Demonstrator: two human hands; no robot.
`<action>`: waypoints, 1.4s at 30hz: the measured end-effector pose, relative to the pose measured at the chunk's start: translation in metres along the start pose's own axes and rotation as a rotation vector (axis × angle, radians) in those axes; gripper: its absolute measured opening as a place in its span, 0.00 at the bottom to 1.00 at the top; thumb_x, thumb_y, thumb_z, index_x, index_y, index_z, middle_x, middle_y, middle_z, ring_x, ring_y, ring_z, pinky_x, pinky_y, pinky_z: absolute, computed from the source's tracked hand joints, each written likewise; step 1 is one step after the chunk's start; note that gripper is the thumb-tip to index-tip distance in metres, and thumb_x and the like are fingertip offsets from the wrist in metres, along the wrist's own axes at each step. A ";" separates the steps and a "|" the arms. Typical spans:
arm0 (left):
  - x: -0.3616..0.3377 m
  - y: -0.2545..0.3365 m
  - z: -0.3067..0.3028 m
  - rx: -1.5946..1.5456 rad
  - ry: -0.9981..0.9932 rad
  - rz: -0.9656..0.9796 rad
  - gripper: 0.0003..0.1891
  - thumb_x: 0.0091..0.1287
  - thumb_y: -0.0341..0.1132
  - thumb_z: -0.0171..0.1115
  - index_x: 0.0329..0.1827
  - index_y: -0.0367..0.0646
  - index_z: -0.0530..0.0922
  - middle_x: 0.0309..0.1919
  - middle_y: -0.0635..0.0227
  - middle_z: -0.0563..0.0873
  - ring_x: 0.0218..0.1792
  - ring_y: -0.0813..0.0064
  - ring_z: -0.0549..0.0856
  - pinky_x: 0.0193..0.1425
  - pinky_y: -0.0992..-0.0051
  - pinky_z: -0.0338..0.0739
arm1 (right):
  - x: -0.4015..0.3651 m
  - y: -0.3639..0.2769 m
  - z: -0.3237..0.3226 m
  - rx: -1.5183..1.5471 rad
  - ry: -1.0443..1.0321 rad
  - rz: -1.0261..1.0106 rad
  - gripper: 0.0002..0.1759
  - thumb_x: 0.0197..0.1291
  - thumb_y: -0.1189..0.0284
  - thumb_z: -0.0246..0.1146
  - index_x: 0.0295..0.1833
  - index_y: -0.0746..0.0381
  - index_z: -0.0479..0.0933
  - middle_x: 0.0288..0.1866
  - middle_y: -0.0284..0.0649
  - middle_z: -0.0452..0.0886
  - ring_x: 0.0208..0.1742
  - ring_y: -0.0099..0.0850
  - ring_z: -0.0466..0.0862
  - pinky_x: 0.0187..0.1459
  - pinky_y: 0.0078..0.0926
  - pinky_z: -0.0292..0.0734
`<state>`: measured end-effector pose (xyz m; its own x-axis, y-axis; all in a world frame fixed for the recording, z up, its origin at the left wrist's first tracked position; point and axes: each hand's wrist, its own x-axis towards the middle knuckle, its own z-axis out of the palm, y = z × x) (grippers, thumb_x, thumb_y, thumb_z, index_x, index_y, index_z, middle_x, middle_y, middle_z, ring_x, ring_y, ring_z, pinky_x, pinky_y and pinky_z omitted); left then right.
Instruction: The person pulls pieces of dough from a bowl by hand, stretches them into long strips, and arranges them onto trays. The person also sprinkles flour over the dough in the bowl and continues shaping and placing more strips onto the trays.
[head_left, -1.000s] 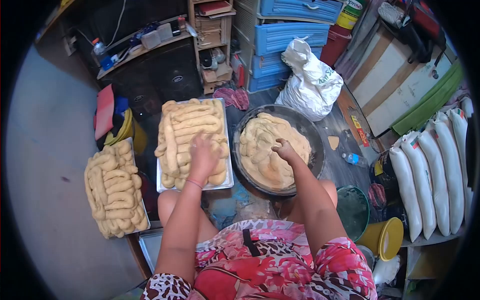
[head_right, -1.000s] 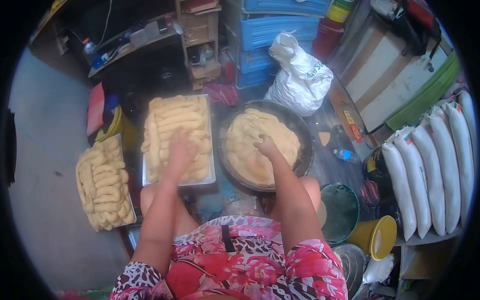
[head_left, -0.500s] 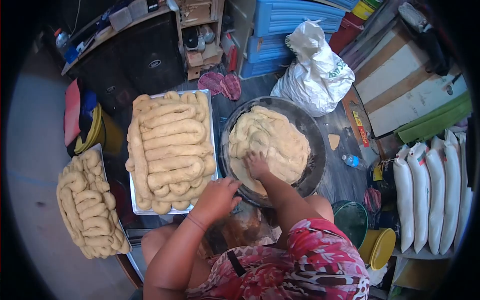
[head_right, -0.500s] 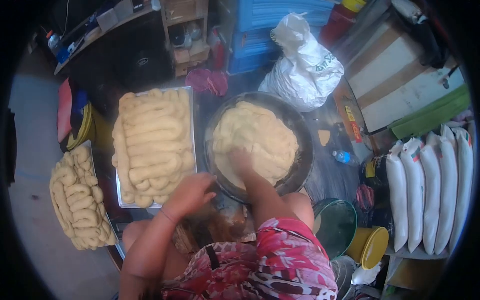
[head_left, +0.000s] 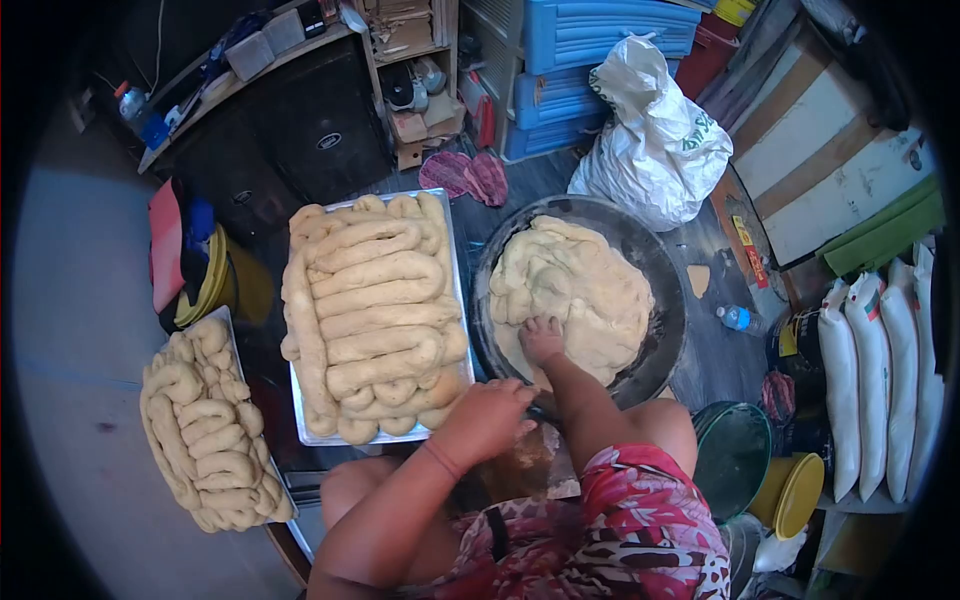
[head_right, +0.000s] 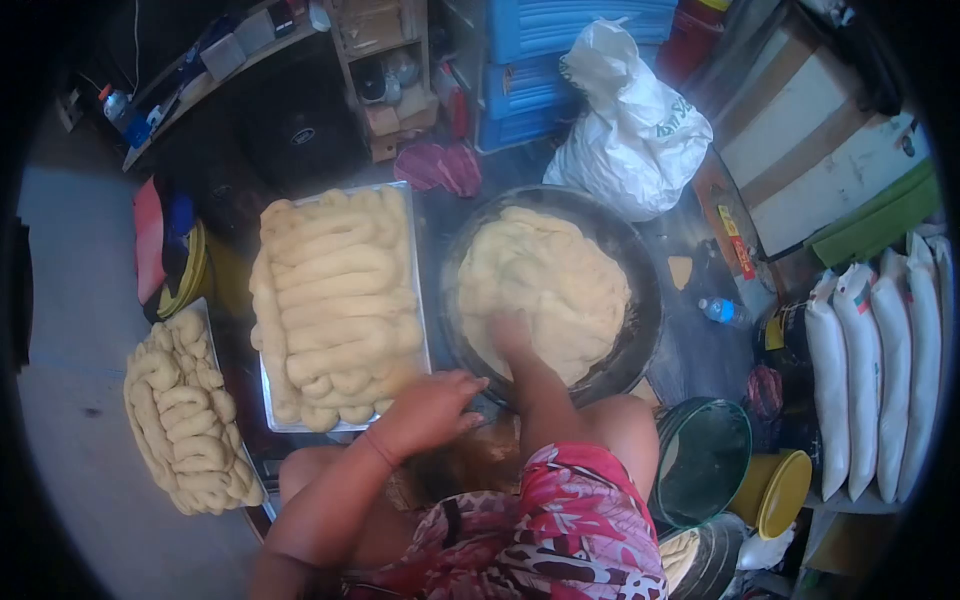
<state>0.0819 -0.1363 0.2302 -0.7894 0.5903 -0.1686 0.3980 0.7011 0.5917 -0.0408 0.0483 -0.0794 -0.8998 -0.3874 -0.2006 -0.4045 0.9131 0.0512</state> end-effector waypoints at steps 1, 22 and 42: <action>-0.001 0.003 -0.002 -0.017 -0.002 0.025 0.23 0.58 0.39 0.62 0.55 0.39 0.74 0.47 0.56 0.78 0.48 0.56 0.79 0.53 0.63 0.72 | -0.002 0.002 -0.014 -0.017 -0.071 0.003 0.15 0.60 0.61 0.51 0.49 0.51 0.76 0.49 0.34 0.75 0.58 0.29 0.70 0.57 0.45 0.59; 0.001 0.004 0.000 -0.042 0.476 0.049 0.35 0.54 0.42 0.67 0.63 0.36 0.65 0.53 0.48 0.76 0.51 0.49 0.78 0.54 0.61 0.74 | -0.068 0.049 -0.457 1.448 0.888 0.012 0.13 0.59 0.74 0.60 0.48 0.64 0.70 0.37 0.40 0.78 0.38 0.28 0.82 0.32 0.25 0.80; -0.006 0.029 -0.060 -1.515 0.468 0.247 0.10 0.70 0.37 0.54 0.41 0.37 0.73 0.32 0.67 0.79 0.44 0.65 0.82 0.53 0.64 0.76 | -0.050 0.049 -0.161 0.798 -0.419 -0.385 0.36 0.41 0.67 0.72 0.59 0.60 0.69 0.56 0.42 0.75 0.57 0.36 0.73 0.58 0.32 0.67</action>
<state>0.0703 -0.1435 0.2963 -0.9591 0.2560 0.1212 -0.0520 -0.5799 0.8131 -0.0421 0.0920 0.0904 -0.5364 -0.7409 -0.4041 -0.2898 0.6114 -0.7364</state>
